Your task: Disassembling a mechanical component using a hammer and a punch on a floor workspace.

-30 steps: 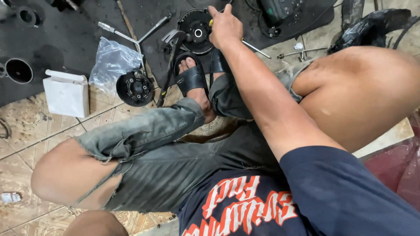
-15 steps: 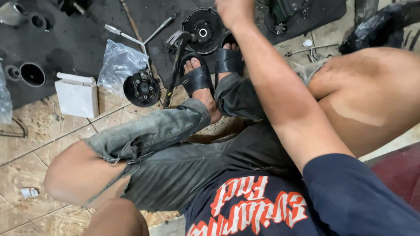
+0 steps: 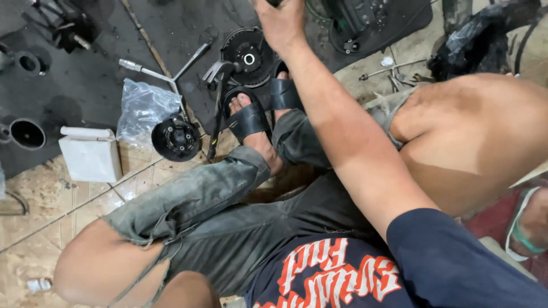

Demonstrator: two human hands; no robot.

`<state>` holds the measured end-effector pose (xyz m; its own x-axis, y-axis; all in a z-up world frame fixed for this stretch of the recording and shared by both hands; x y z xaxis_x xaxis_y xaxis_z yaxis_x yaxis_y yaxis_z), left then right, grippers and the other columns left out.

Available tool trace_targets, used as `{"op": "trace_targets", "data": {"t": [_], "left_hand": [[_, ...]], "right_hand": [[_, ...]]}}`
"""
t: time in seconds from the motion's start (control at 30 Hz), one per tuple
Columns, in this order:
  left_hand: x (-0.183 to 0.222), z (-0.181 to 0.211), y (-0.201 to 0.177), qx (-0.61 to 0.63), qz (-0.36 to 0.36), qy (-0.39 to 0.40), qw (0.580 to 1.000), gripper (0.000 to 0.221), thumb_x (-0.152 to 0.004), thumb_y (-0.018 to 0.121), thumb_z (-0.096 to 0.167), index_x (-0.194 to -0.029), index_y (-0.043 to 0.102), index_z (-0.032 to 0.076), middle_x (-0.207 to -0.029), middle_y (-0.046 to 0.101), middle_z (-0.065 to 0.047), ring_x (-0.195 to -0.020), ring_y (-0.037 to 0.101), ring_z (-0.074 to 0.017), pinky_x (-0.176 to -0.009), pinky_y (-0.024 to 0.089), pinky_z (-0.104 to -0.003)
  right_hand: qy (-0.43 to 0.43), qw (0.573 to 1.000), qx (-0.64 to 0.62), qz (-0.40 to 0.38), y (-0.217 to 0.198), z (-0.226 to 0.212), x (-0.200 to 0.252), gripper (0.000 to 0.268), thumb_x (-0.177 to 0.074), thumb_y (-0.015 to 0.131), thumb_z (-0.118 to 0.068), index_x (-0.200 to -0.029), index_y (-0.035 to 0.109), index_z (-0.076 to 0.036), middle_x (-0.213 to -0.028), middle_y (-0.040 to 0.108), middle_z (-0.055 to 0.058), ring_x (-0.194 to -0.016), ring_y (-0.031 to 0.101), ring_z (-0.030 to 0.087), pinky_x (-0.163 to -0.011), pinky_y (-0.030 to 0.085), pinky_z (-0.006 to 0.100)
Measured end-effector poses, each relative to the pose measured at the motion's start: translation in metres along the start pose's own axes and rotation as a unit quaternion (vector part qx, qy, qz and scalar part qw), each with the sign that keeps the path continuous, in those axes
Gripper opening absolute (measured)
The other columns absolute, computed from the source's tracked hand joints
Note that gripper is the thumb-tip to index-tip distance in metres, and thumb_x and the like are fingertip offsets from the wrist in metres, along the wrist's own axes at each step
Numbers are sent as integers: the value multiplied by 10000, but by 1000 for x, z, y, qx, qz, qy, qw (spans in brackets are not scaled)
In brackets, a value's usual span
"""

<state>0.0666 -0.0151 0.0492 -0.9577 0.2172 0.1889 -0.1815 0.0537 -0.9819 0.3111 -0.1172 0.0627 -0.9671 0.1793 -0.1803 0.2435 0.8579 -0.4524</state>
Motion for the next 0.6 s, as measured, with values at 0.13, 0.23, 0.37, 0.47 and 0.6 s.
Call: {"op": "trace_targets", "data": {"t": [0.13, 0.23, 0.37, 0.47, 0.6], "left_hand": [[-18, -82, -29, 345, 111, -235, 902, 531, -1111, 273, 275, -1433, 367, -137, -1502, 428, -257, -1345, 462, -344, -1174, 330, -389], [10, -183, -117, 289, 225, -146, 919, 464, -1042, 441, 264, -1327, 571, -79, -1417, 520, -255, -1305, 484, -403, -1140, 350, -494], [-19, -182, -94, 435, 87, -325, 835, 274, -970, 658, 297, -1032, 672, 30, -920, 761, -130, -755, 719, -286, -693, 559, -404], [-21, -167, -19, 348, -28, -321, 880, 534, -937, 672, 352, -1317, 564, -7, -1175, 626, -245, -1032, 634, -441, -891, 514, -500], [-25, -159, 10, 337, -84, -299, 889, 534, -920, 681, 348, -1333, 567, 30, -1153, 600, -253, -986, 643, -461, -860, 530, -520]], "right_hand": [[-6, 996, -89, 2, 26, -6, 4, 246, -795, 800, -261, -816, 686, -43, -689, 702, 2, -562, 582, 119, -516, 524, 300], [-13, 993, -114, -13, 32, 0, 7, 296, -820, 854, -244, -904, 658, -38, -770, 704, 37, -618, 621, 150, -571, 560, 310], [10, 969, -236, -72, 29, -19, 7, 153, -897, 800, -44, -947, 660, -7, -834, 706, 44, -656, 617, 121, -595, 539, 248], [-2, 970, -233, -74, 30, -17, 2, 180, -895, 806, -33, -1018, 680, 2, -877, 712, 53, -701, 615, 129, -624, 569, 256], [-28, 974, -210, -78, 24, -38, -1, 194, -918, 784, -4, -1086, 687, -13, -907, 726, 45, -744, 630, 120, -669, 553, 248]]}}
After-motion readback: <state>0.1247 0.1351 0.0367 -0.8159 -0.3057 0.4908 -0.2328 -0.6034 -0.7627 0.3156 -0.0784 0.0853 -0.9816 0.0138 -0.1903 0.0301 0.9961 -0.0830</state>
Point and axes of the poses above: each hand's wrist, its own x-axis away from the middle knuckle, its own y-axis out of the palm, z = x × y, the point moved 4 cm from there along -x, towards the middle knuckle
